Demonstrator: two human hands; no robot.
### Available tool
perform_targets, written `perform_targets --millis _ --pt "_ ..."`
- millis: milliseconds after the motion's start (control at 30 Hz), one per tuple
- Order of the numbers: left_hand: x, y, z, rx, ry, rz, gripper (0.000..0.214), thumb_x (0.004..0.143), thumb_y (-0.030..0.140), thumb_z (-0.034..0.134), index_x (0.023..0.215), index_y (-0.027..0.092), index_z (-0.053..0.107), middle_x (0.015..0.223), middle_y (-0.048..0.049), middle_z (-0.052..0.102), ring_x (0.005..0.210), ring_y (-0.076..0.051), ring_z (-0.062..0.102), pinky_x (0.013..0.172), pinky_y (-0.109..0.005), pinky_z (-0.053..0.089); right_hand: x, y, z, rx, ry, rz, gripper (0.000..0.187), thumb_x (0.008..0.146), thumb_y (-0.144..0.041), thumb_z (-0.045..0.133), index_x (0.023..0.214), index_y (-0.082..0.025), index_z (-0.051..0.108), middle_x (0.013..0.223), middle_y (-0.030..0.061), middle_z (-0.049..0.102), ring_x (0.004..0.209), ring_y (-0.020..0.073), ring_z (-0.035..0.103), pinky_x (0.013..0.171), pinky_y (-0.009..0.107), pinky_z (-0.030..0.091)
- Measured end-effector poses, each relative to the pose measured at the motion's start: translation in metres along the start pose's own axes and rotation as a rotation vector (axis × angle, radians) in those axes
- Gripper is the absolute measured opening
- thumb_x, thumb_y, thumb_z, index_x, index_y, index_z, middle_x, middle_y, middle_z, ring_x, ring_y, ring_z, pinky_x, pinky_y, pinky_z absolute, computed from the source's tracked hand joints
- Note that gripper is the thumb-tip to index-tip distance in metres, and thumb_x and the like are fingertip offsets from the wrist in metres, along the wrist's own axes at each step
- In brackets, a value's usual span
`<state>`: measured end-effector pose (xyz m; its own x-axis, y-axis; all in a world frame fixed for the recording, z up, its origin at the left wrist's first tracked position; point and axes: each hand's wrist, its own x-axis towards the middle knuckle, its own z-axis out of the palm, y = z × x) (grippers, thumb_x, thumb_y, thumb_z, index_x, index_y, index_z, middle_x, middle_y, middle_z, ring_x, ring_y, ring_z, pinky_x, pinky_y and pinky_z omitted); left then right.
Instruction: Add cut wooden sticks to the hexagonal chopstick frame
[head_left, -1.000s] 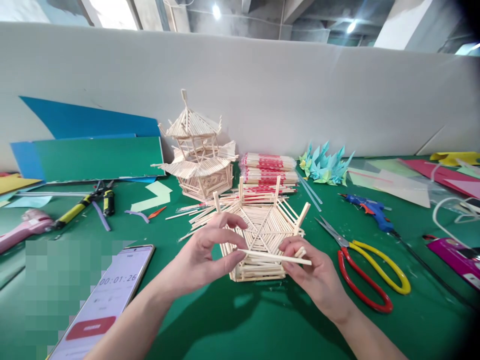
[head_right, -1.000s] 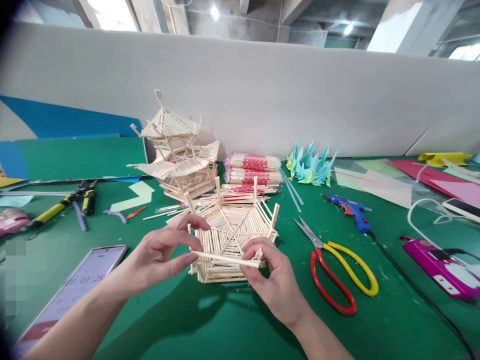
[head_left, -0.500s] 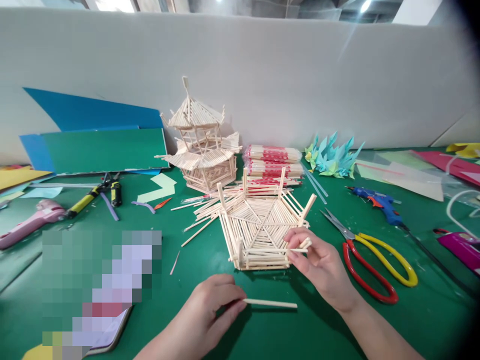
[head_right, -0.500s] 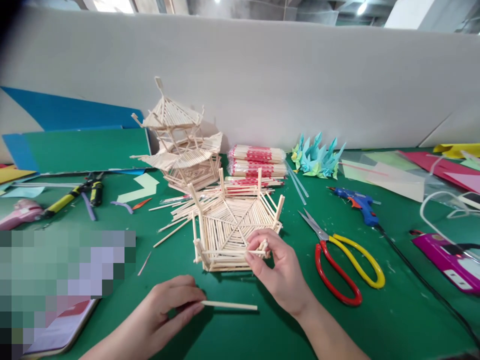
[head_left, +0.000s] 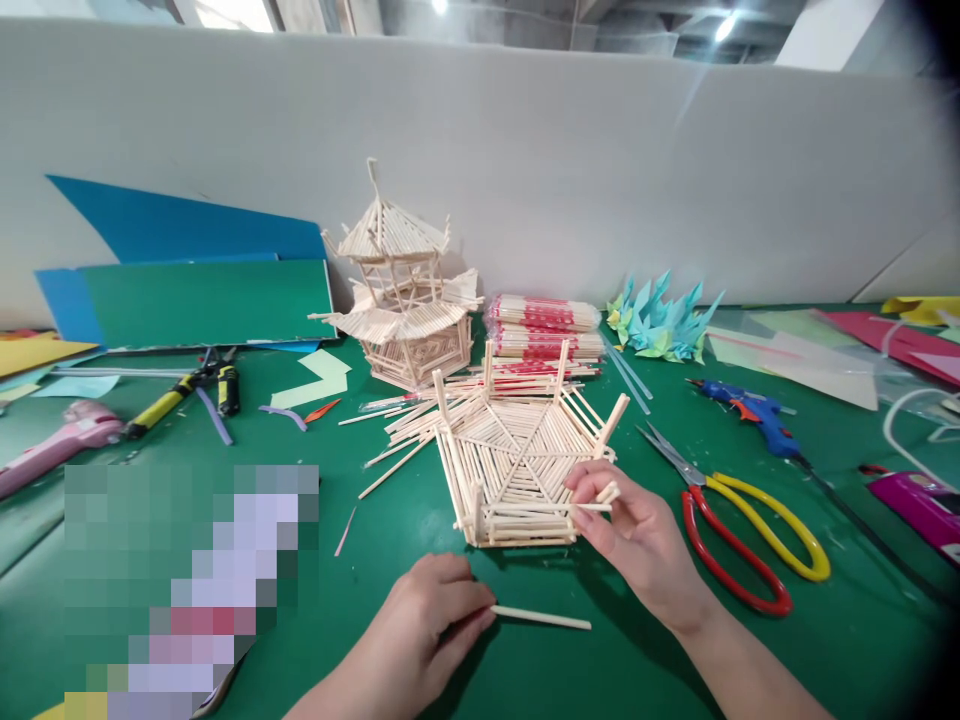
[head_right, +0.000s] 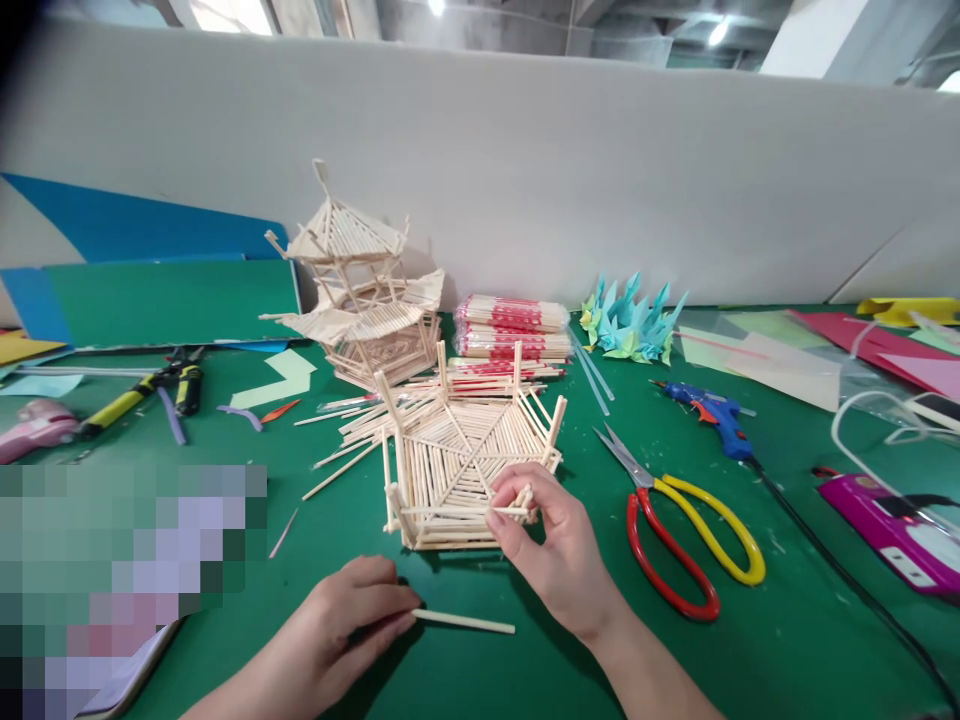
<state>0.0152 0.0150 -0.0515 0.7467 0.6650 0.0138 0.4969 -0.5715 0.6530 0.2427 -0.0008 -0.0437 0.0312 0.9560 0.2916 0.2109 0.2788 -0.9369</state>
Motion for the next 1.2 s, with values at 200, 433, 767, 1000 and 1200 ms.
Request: perform_targets --millis 200,433,767,1000,1200 --pt "0.000 -0.001 0.005 0.116 -0.003 0.053 0.025 0.087 0.020 0.040 0.077 0.018 0.063 0.070 -0.0063 0.059 0.067 -0.017 0.054 0.061 -0.025 0.041 -0.001 0.002 -0.001 0.020 0.003 -0.007 0.004 0.081 -0.024 0.056 0.076 -0.023 0.054 0.090 0.0032 0.053 0.088 0.0183 0.052 0.077 0.030 0.041" --pt "-0.001 -0.007 0.012 0.193 0.018 0.112 0.023 0.086 0.017 0.039 0.078 0.018 0.060 0.071 -0.0060 0.058 0.067 -0.018 0.052 0.061 -0.027 0.038 -0.001 0.000 -0.001 0.031 0.002 -0.010 0.004 0.081 -0.023 0.056 0.077 -0.023 0.054 0.090 0.0033 0.053 0.089 0.0184 0.051 0.077 0.031 0.040" --pt "-0.006 -0.009 0.015 0.210 0.017 0.090 0.024 0.089 0.017 0.038 0.083 0.019 0.061 0.072 -0.0046 0.057 0.068 -0.018 0.051 0.064 -0.029 0.037 0.002 -0.009 -0.014 0.063 0.252 -0.180 0.006 0.077 -0.017 0.059 0.078 -0.024 0.058 0.110 0.0047 0.046 0.109 0.0214 0.043 0.089 0.037 0.036" --pt "-0.007 -0.007 0.016 0.193 0.073 0.118 0.024 0.089 0.018 0.039 0.082 0.017 0.062 0.069 -0.0042 0.055 0.065 -0.017 0.049 0.062 -0.029 0.037 -0.044 -0.025 -0.018 -0.128 0.101 -0.263 0.020 0.075 -0.007 0.057 0.085 -0.024 0.059 0.077 0.0013 0.049 0.072 0.0147 0.050 0.058 0.025 0.043" --pt "-0.008 -0.012 0.014 0.157 0.016 0.129 0.024 0.090 0.017 0.039 0.091 0.015 0.062 0.073 -0.0057 0.056 0.069 -0.018 0.049 0.065 -0.030 0.038 -0.081 0.005 0.007 -0.503 -0.225 -0.057 0.010 0.080 -0.013 0.054 0.077 -0.020 0.061 0.070 0.0020 0.049 0.066 0.0143 0.050 0.057 0.027 0.041"
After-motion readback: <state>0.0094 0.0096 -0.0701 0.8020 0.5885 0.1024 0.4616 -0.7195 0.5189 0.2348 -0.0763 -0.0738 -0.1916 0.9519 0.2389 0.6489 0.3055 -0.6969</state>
